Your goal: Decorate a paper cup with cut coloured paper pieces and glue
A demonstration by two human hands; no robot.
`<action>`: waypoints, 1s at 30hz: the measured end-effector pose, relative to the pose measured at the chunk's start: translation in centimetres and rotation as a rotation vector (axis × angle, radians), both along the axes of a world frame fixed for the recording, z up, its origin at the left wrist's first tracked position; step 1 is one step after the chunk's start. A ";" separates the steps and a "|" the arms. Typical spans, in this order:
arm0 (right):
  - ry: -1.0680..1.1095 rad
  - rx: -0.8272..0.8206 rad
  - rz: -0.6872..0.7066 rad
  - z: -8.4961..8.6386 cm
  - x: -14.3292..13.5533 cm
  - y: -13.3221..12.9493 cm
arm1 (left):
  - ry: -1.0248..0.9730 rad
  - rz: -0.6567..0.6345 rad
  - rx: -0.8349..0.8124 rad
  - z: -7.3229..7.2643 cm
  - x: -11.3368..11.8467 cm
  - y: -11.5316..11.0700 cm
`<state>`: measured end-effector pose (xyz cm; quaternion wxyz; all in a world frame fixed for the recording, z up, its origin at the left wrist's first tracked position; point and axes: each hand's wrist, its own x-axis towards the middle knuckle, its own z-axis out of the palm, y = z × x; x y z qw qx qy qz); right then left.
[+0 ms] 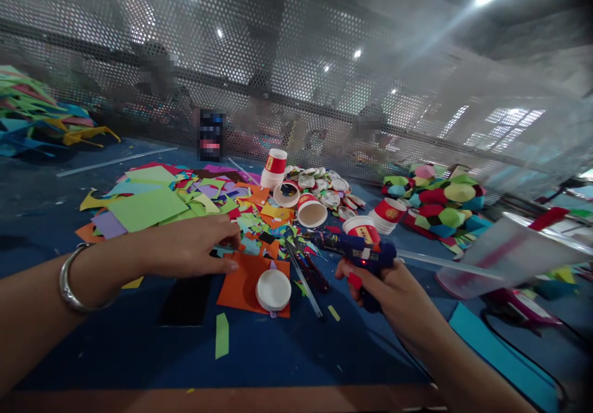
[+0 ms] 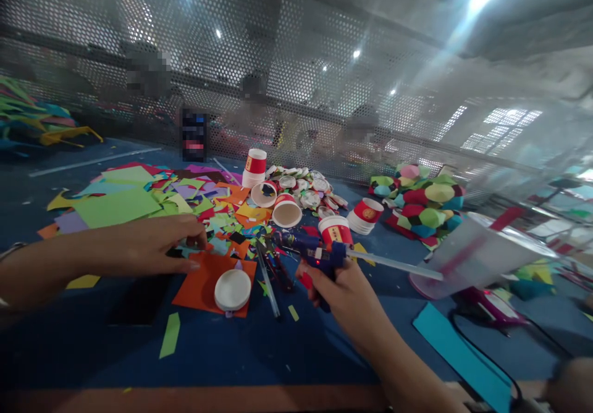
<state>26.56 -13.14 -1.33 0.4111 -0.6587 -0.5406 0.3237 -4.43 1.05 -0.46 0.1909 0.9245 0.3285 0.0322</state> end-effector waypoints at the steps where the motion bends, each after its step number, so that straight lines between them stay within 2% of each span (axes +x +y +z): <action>1: 0.007 0.003 0.000 0.0 0.0 0.0 | -0.001 -0.010 -0.011 0.0 0.2 -0.1; 7: 0.002 -0.005 -0.012 -0.2 0.2 0.0 | -0.009 -0.028 -0.049 0.0 1.1 -0.2; 11: 0.001 -0.013 -0.006 -0.6 0.5 0.0 | -0.042 0.044 -0.081 0.1 1.6 -0.2; 13: -0.006 -0.012 -0.015 -0.8 0.6 0.0 | -0.127 0.065 -0.123 -0.2 1.9 0.1; 15: -0.010 -0.013 -0.021 -1.0 0.6 0.1 | -0.261 0.070 -0.225 -0.7 2.1 0.4; 18: -0.003 -0.001 -0.018 -1.0 0.6 0.1 | -0.405 0.109 -0.507 -1.3 2.1 0.5; 20: -0.007 0.008 -0.010 -0.9 0.6 0.1 | -0.418 0.124 -0.698 -1.3 2.0 0.1; 22: -0.015 -0.001 -0.013 -0.7 0.5 0.1 | -0.413 0.109 -0.807 -1.3 1.9 -0.4; 25: -0.015 -0.011 -0.031 -0.6 0.3 0.2 | -0.416 0.072 -0.777 -1.5 1.7 -0.7; 27: -0.016 -0.006 -0.036 -0.6 0.2 0.2 | -0.419 0.062 -0.684 -1.6 1.7 -0.5; 30: -0.014 -0.006 -0.031 -0.8 0.3 0.2 | -0.387 0.115 -0.539 -1.4 1.6 0.2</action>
